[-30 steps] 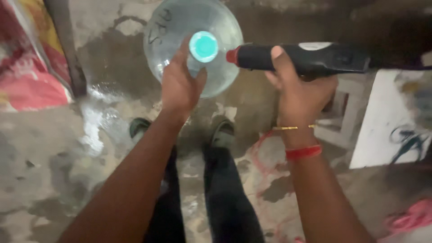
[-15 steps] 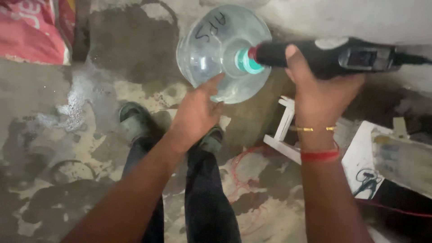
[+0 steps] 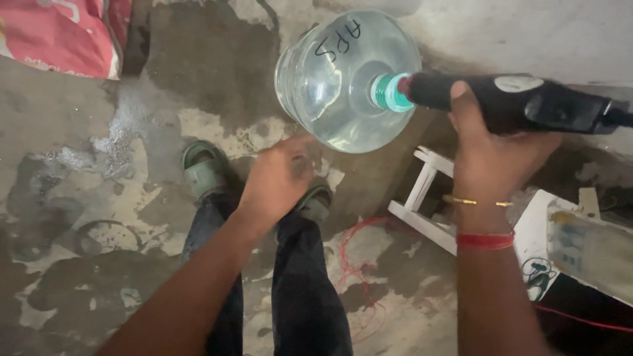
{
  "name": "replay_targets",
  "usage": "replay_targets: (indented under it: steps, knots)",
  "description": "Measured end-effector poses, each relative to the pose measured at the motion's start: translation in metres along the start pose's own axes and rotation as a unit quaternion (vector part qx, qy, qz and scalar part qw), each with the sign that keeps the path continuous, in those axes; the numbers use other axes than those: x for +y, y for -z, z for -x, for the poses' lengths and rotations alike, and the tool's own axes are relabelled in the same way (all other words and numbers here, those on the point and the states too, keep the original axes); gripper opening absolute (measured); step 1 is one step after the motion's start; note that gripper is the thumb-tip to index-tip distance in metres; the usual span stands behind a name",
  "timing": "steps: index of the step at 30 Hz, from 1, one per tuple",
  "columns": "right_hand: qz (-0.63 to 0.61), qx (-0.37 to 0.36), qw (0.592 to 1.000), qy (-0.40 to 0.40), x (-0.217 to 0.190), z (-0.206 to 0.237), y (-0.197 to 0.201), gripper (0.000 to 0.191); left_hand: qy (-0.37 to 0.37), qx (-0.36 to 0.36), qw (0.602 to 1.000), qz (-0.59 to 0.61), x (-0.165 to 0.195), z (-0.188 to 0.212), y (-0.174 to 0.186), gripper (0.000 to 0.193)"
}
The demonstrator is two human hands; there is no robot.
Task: The person holds a teal cap on the mouth of a large water jar and runs a heat gun around the cap to shrink-seal it, repeating this on several jars. They then unplug the heat gun at the wall socket, move a sealed jar aside, and gather loose caps into a white sack which they tie closed.
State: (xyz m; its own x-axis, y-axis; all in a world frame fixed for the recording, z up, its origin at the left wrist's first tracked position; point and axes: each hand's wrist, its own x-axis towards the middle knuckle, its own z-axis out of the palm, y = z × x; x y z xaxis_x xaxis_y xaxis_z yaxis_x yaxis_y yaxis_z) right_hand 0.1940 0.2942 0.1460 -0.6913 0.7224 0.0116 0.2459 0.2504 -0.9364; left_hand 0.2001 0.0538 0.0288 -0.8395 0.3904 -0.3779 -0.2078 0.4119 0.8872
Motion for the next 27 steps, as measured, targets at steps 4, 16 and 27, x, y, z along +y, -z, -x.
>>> replay_targets:
  steps: [4, 16, 27]
  knots:
    - [-0.023, 0.001, 0.999, -0.042, 0.009, 0.006, 0.003, 0.081, 0.012, 0.002, 0.999, 0.047, -0.002, 0.005, -0.004, 0.042]
    - [-0.102, 0.114, 0.982, -0.109, 0.013, 0.041, 0.065, 0.056, -0.081, 0.029, 0.996, -0.012, 0.028, -0.020, -0.066, 0.059]
    - [-0.200, 0.224, 0.941, -0.152, -0.022, 0.069, 0.099, 0.045, -0.168, 0.205, 0.964, -0.015, 0.073, -0.104, -0.165, 0.067]
